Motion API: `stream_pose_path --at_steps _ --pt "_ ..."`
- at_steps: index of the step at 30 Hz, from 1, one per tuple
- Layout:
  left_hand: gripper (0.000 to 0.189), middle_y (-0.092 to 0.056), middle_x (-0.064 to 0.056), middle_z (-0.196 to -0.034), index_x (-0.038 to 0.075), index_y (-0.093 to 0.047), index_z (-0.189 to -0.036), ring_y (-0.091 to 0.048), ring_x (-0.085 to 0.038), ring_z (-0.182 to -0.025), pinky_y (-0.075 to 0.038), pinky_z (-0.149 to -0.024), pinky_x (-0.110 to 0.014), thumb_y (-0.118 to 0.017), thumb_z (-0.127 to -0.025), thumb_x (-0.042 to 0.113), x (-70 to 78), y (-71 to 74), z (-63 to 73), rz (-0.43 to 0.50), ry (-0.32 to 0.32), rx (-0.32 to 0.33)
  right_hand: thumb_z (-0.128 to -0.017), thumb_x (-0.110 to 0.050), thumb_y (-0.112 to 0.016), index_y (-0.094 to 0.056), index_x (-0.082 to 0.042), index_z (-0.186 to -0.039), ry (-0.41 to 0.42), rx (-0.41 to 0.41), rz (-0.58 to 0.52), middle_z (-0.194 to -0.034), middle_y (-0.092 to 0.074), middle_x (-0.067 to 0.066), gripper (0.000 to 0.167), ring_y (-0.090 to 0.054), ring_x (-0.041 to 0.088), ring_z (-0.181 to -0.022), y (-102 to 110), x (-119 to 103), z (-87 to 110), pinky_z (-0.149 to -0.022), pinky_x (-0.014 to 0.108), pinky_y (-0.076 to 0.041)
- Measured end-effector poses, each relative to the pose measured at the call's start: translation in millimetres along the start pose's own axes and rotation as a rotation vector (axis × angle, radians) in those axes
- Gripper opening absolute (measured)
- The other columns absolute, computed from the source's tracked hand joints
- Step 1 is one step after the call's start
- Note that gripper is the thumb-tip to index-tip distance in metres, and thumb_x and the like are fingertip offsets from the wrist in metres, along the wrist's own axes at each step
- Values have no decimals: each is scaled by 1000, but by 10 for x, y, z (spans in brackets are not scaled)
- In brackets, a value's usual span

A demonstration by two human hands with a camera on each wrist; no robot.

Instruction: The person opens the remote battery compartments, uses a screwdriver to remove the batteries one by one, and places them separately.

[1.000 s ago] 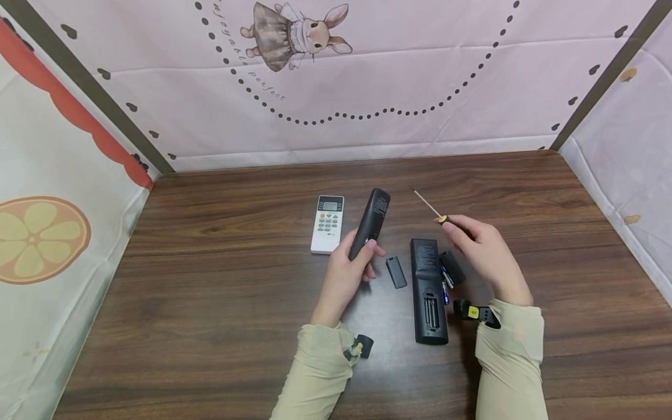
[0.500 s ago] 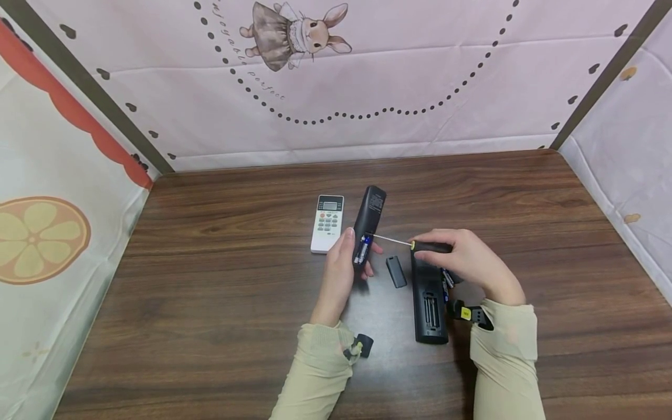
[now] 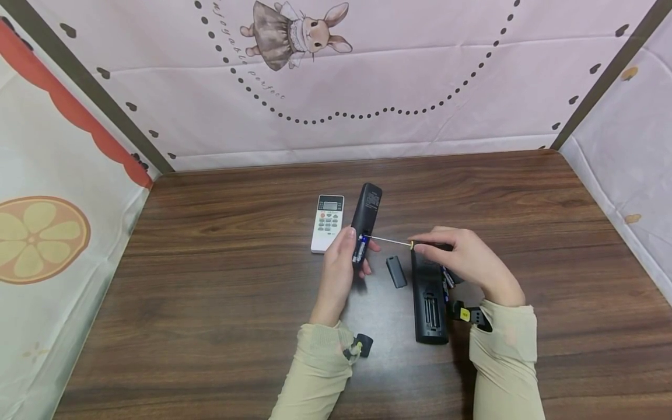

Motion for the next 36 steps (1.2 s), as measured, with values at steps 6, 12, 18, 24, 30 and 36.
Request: stream_pose_path --at_steps 6,12,18,24,30,36 --pt "34 -62 -19 -89 6 -52 -112 -51 -25 -51 -44 -45 -32 -32 -98 30 -6 13 -2 -21 16 26 -85 -45 -54 -64 -26 -110 68 69 71 -84 -56 -11 33 -46 11 -68 36 -60 -1 -60 29 -38" --pt "36 -64 -15 -90 11 -51 -115 -52 -25 -51 -45 -46 -35 -34 -96 36 -132 48 -54 -18 37 40 -85 -40 -56 -64 -22 -111 79 96 94 -87 -57 -10 32 -46 11 -66 45 -111 7 -57 28 -39" --pt "36 -65 -12 -93 18 -52 -114 -55 -28 -57 -43 -43 -31 -44 -91 44 -271 61 -96 -39 42 45 -85 -38 -59 -65 -22 -111 68 102 144 -86 -55 -12 31 -45 9 -61 53 -257 29 -53 26 -39" --pt "33 -65 -16 -92 16 -57 -107 -57 -20 -54 -40 -36 -30 -59 -84 40 -298 72 -94 -25 26 79 -84 -31 -62 -66 -21 -108 130 107 189 -81 -54 -13 27 -42 6 -55 50 -418 40 -48 24 -38" --pt "34 -67 -11 -87 13 -58 -104 -55 -18 -50 -39 -38 -25 -62 -82 39 -323 77 -92 33 61 70 -84 -34 -61 -67 -23 -107 139 74 132 -79 -54 -13 26 -43 6 -56 60 -406 52 -49 23 -38" --pt "34 -65 -17 -88 10 -56 -105 -51 -18 -48 -38 -37 -23 -62 -83 34 -315 43 -84 112 68 21 -84 -38 -59 -67 -25 -105 130 31 60 -80 -56 -14 27 -45 7 -60 67 -329 59 -51 23 -39"
Point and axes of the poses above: each hand's wrist, its own z-axis away from the middle knuckle, its own y-axis out of the back of the hand, x = y × z, the point moved 5 cm from there along -z, towards the middle knuckle
